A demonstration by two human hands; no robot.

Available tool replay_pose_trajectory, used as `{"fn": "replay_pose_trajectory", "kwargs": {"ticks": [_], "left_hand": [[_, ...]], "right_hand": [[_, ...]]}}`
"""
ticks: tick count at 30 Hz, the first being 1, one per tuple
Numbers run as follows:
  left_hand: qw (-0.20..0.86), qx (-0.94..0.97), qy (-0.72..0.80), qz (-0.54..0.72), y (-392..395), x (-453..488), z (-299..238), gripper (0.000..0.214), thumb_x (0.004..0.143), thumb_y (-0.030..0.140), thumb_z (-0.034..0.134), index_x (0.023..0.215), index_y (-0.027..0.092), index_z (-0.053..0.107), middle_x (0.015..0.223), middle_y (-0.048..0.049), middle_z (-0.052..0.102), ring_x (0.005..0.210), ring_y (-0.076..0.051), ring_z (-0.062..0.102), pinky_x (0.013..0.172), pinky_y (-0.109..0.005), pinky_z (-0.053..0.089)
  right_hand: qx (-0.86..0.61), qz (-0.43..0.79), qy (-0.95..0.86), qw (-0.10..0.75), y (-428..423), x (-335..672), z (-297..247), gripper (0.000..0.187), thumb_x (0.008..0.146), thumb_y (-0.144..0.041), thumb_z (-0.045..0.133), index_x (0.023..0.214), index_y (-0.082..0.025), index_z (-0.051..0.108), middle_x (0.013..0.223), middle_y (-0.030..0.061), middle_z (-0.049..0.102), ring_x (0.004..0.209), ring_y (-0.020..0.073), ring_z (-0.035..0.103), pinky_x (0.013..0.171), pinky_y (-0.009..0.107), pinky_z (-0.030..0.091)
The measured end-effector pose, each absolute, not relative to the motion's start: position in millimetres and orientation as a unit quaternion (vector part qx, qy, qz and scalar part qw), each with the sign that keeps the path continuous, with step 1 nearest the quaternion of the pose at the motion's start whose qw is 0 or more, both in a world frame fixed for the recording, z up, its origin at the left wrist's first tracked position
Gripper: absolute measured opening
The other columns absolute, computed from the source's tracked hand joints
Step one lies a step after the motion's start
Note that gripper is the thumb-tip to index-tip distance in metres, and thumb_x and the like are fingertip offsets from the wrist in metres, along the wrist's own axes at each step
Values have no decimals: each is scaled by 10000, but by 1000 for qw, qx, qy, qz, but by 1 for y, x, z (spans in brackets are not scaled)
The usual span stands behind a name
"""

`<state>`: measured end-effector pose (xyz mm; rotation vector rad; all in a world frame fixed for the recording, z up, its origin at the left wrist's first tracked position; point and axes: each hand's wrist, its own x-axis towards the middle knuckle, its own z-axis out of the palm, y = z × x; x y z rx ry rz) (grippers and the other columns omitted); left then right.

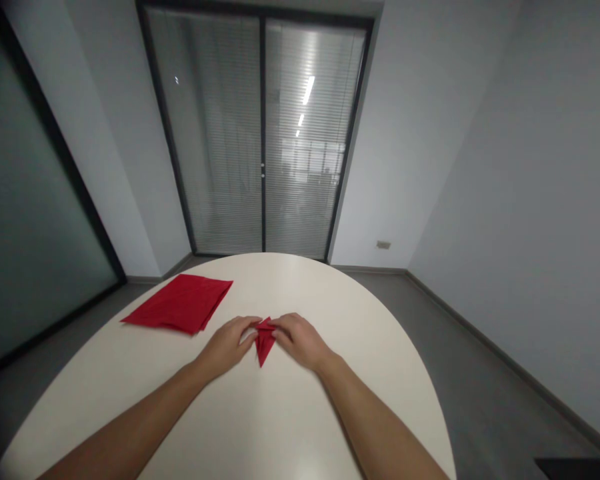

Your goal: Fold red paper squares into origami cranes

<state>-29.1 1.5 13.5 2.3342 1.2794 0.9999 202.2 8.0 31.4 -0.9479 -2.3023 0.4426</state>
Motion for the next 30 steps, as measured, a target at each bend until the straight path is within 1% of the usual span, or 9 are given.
{"fn": "replay_pose_trajectory", "kwargs": {"ticks": [3, 7, 14, 19, 23, 25, 27, 30], "left_hand": [[155, 808, 449, 350, 0, -28, 17, 286, 930, 199, 540, 1187, 249, 655, 1159, -53, 720, 1078, -234, 651, 961, -367, 488], [178, 788, 467, 360, -2, -25, 19, 264, 924, 202, 537, 1153, 248, 660, 1124, -56, 728, 1043, -222, 671, 928, -340, 502], [233, 750, 477, 395, -2, -18, 17, 235, 919, 214, 535, 1123, 231, 649, 1064, -60, 757, 966, -209, 711, 895, -333, 529], [273, 727, 465, 426, -1, -15, 15, 214, 880, 255, 603, 1079, 217, 671, 987, -62, 765, 856, -210, 722, 832, -336, 555], [331, 691, 456, 453, 1, -12, 15, 190, 844, 265, 630, 1012, 190, 675, 928, -71, 766, 800, -210, 728, 781, -334, 566], [363, 671, 449, 465, 2, -10, 15, 184, 837, 272, 627, 989, 179, 670, 905, -73, 763, 792, -210, 732, 759, -329, 569], [373, 659, 446, 477, 3, -10, 15, 182, 827, 276, 630, 973, 174, 670, 894, -73, 760, 793, -209, 731, 754, -328, 569], [362, 656, 449, 486, 3, -11, 15, 185, 817, 288, 637, 958, 172, 672, 885, -71, 755, 788, -208, 723, 756, -331, 566]], "right_hand": [[-365, 179, -861, 305, 7, 201, 32, 310, 1000, -297, 514, 1276, -264, 650, 1162, 72, 717, 1079, 245, 619, 973, 389, 461], [-388, 196, -844, 313, 4, 199, 32, 314, 999, -290, 503, 1274, -247, 649, 1191, 77, 705, 1104, 249, 606, 994, 400, 457], [-419, 206, -819, 334, 7, 195, 24, 321, 980, -244, 508, 1273, -221, 636, 1143, 104, 699, 1048, 238, 625, 950, 385, 477], [-427, 214, -807, 348, 9, 194, 20, 315, 966, -227, 515, 1264, -216, 616, 1087, 98, 704, 981, 231, 640, 895, 374, 492], [-419, 238, -795, 369, 7, 193, 22, 254, 959, -231, 527, 1205, -218, 591, 982, 56, 709, 872, 198, 638, 810, 327, 493], [-413, 250, -789, 380, 6, 192, 22, 189, 958, -243, 536, 1138, -220, 592, 976, 46, 703, 866, 188, 634, 799, 313, 486], [-408, 261, -786, 384, 6, 191, 22, 133, 951, -258, 556, 1068, -217, 606, 985, 43, 698, 877, 185, 632, 796, 306, 482], [-409, 275, -781, 383, 6, 190, 22, 108, 934, -270, 589, 1017, -211, 625, 979, 36, 697, 854, 179, 629, 781, 298, 484]]}}
